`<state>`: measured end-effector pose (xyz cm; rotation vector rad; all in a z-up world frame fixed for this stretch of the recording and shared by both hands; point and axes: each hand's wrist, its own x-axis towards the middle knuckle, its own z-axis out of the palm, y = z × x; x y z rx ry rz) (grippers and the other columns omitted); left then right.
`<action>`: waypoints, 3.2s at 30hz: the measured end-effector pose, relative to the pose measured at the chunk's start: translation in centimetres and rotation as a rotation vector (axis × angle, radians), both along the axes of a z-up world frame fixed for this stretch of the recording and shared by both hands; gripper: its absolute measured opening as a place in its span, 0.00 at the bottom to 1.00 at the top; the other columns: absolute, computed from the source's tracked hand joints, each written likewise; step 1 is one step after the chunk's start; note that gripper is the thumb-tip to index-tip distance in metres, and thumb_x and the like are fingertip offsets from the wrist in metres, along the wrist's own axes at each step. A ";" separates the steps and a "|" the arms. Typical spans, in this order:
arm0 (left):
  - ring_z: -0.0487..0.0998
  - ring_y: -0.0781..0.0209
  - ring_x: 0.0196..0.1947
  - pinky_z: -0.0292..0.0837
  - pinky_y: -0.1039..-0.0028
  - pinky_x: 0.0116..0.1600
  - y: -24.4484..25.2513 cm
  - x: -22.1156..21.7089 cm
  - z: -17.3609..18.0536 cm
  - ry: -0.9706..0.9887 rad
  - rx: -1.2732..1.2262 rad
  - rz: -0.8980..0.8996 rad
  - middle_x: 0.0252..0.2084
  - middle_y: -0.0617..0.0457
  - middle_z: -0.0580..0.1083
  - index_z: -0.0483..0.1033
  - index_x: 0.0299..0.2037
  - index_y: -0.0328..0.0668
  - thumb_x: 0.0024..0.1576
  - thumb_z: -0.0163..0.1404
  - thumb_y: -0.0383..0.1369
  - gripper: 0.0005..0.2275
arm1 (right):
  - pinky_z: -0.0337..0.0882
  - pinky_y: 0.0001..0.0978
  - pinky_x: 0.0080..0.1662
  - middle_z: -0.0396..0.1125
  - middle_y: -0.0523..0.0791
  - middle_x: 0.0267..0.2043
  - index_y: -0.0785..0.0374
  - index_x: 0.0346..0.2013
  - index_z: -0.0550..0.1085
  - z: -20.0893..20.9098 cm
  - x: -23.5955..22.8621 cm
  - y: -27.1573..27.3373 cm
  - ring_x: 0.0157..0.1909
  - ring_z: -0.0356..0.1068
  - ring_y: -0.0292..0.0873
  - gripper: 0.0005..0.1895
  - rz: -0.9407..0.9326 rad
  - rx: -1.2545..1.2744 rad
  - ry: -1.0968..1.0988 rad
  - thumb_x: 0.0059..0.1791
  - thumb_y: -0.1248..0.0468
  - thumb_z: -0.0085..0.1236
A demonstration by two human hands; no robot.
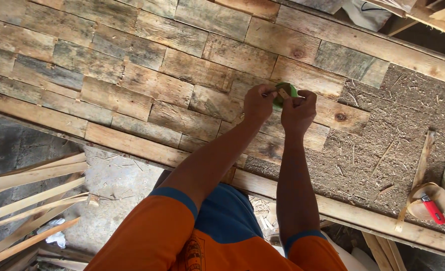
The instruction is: Applying green tape to a wooden surface and smoothing it down.
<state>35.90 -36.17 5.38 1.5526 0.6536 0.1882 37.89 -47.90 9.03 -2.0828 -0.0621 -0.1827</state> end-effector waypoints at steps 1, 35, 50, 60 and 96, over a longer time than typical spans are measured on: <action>0.84 0.61 0.33 0.79 0.72 0.41 -0.1 0.0 0.0 0.001 0.000 -0.001 0.33 0.50 0.82 0.83 0.39 0.36 0.54 0.60 0.31 0.07 | 0.76 0.32 0.38 0.76 0.47 0.34 0.68 0.48 0.68 0.1 0.1 0.1 0.34 0.78 0.39 0.17 -0.001 0.000 0.001 0.50 0.70 0.65; 0.81 0.59 0.39 0.78 0.70 0.43 -0.5 -0.1 2.8 -0.246 0.264 -0.093 0.42 0.51 0.78 0.73 0.58 0.44 0.55 0.60 0.32 0.20 | 0.71 0.32 0.38 0.73 0.50 0.40 0.67 0.58 0.62 5.4 0.7 -2.3 0.34 0.72 0.40 0.19 0.302 -0.090 -0.039 0.55 0.75 0.57; 0.82 0.52 0.36 0.77 0.58 0.40 -1.7 0.4 2.7 0.091 0.249 0.078 0.35 0.52 0.80 0.71 0.53 0.44 0.54 0.57 0.29 0.17 | 0.70 0.47 0.51 0.69 0.53 0.50 0.66 0.51 0.74 0.2 1.3 -0.5 0.52 0.69 0.55 0.19 0.098 -0.378 -0.190 0.49 0.63 0.69; 0.82 0.49 0.36 0.76 0.57 0.41 -1.6 -0.1 2.0 0.046 0.216 0.101 0.33 0.51 0.79 0.66 0.54 0.40 0.52 0.57 0.26 0.20 | 0.74 0.40 0.48 0.73 0.49 0.46 0.63 0.48 0.78 -3.2 1.9 -0.3 0.45 0.74 0.48 0.14 -0.013 -0.160 0.038 0.53 0.59 0.65; 0.47 0.32 0.77 0.42 0.47 0.77 30.6 -37.7 -3.2 0.429 0.902 0.277 0.76 0.30 0.50 0.62 0.68 0.23 0.55 0.59 0.47 0.38 | 0.70 0.22 0.37 0.72 0.40 0.32 0.67 0.39 0.77 1.5 -16.9 26.1 0.33 0.69 0.28 0.06 0.885 -0.063 0.166 0.50 0.68 0.66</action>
